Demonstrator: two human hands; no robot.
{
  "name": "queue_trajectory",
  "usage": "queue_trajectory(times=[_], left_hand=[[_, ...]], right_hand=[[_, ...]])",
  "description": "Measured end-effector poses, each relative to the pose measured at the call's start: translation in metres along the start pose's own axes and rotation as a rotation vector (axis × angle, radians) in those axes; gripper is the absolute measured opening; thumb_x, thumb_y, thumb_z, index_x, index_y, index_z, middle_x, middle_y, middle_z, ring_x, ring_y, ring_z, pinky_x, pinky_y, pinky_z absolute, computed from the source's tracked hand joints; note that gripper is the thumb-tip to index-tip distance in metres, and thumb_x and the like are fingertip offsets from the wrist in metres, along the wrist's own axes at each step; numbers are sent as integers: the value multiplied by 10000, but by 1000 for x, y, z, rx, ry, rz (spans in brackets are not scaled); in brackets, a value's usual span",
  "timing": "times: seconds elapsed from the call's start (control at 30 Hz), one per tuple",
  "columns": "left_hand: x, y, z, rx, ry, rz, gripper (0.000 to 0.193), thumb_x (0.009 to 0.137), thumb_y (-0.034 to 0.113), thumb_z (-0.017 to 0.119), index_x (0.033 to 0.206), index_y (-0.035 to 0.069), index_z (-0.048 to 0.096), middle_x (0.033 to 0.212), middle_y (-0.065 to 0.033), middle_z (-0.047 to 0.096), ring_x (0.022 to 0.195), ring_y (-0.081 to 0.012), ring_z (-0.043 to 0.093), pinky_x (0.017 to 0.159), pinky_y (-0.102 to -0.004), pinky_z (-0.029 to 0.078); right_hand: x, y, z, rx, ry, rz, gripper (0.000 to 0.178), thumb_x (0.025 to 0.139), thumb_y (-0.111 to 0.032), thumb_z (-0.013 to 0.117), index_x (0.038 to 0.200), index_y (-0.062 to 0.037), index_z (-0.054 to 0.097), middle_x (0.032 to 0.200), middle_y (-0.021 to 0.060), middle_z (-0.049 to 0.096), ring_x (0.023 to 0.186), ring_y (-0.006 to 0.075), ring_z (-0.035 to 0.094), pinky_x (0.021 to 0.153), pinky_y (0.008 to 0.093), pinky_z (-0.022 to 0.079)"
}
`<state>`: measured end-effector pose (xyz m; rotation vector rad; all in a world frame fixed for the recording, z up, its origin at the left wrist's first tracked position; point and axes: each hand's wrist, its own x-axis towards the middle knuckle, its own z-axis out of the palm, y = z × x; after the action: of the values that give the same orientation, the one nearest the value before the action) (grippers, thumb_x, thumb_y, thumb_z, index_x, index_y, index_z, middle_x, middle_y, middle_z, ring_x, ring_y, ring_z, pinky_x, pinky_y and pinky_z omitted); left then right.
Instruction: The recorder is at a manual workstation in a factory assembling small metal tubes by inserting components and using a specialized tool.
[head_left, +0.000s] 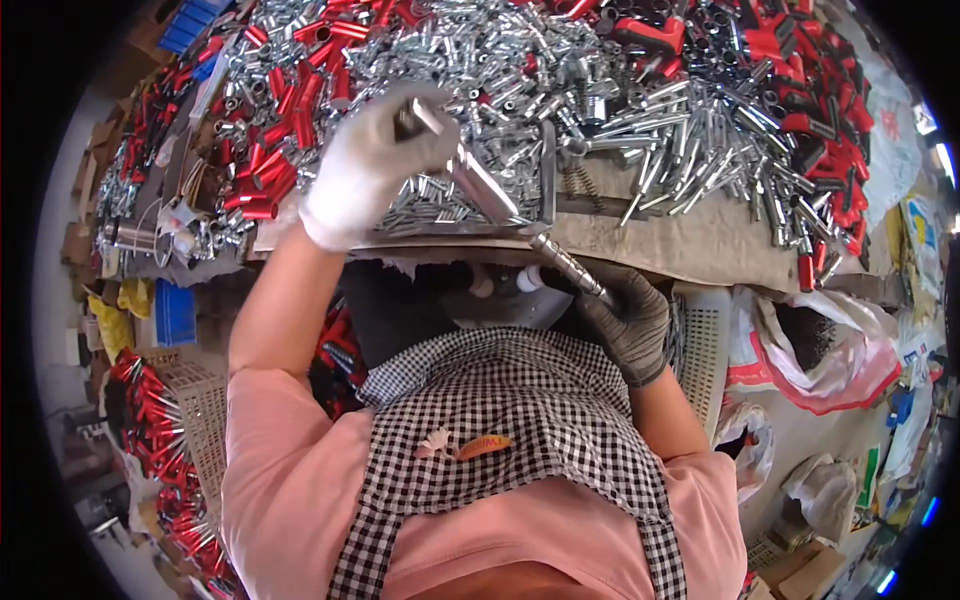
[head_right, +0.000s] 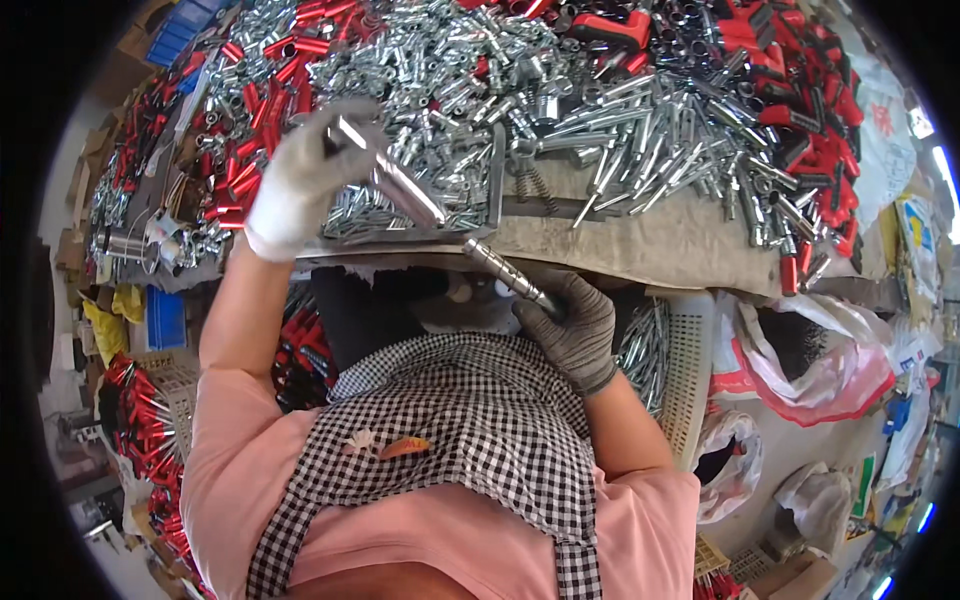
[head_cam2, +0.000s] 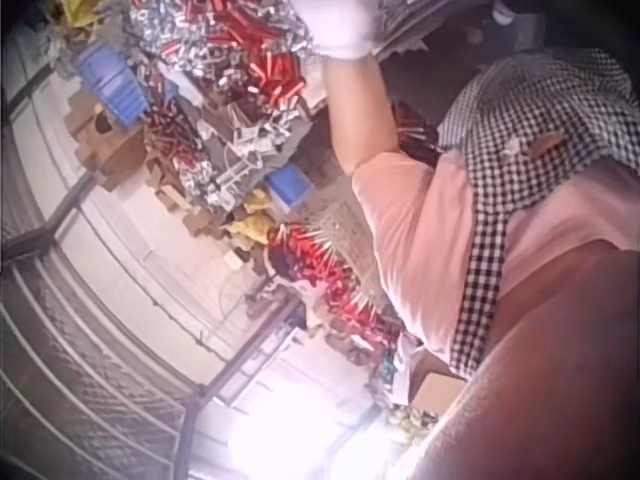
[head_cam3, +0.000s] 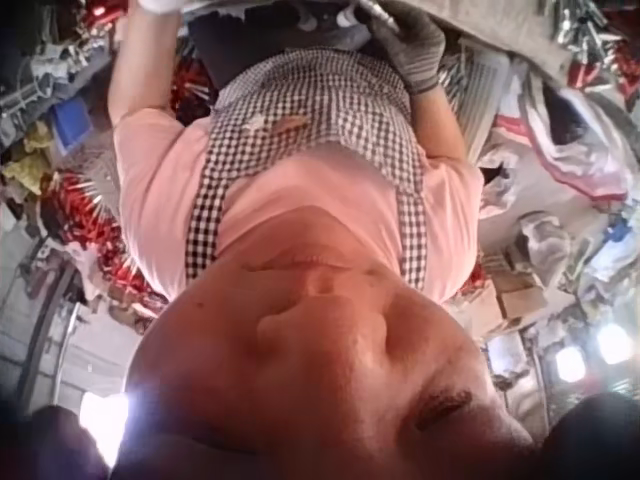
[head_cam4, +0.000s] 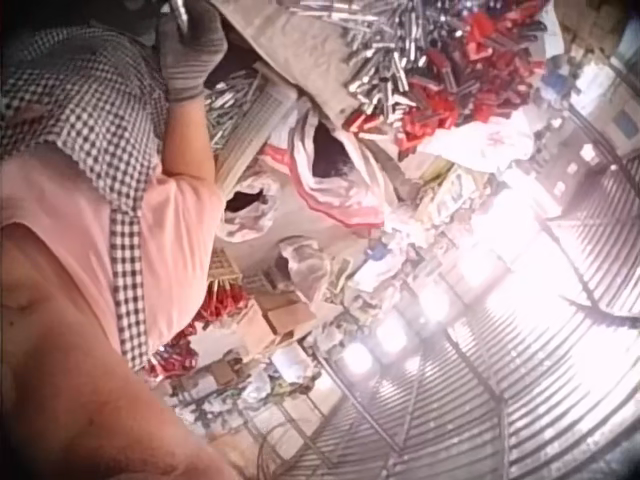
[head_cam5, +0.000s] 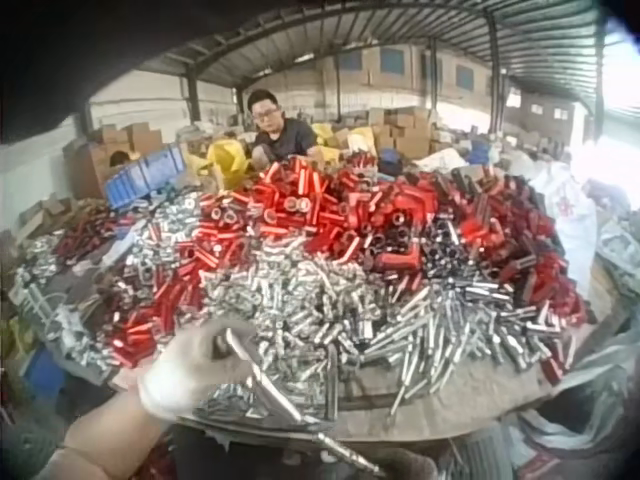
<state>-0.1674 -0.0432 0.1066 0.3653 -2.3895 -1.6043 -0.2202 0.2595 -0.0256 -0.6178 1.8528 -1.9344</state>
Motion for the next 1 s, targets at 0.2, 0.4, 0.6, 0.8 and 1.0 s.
queue_trajectory(times=[0.2,0.4,0.6,0.8,1.0], left_hand=[[-82,-51,17,-607,141,-268,218,939,108,627,1081,-28,534,964,-108,647,853,-203,671,783,-330,581],[-110,-48,9,-320,-363,-353,265,844,28,637,1095,-48,598,914,-111,683,700,-196,688,694,-279,554],[-104,-45,19,-9,-448,161,230,872,144,639,970,-58,688,823,-134,690,746,-196,667,667,-309,511],[-96,-48,41,-156,-392,-228,328,992,237,493,933,-24,683,765,-101,663,677,-163,616,619,-305,485],[-2,-35,58,535,-102,286,203,864,212,624,971,44,663,834,-146,687,777,-315,687,703,-399,541]], right_hand=[[6,-15,17,-374,-149,-380,345,735,-33,819,1048,-28,674,949,84,715,858,162,684,761,292,550],[3,-27,40,-415,-307,-374,252,696,-132,848,904,-83,714,724,69,688,626,196,678,570,297,538],[-5,-40,68,-374,-482,-194,1008,591,-217,947,1421,-34,404,1083,117,683,952,210,683,825,326,564],[3,-9,50,-204,-590,40,671,751,-342,850,1274,-3,600,985,75,719,950,121,648,836,292,536],[2,-7,25,-277,-430,52,436,839,-197,790,1195,14,652,1002,70,719,934,117,649,832,281,530]])
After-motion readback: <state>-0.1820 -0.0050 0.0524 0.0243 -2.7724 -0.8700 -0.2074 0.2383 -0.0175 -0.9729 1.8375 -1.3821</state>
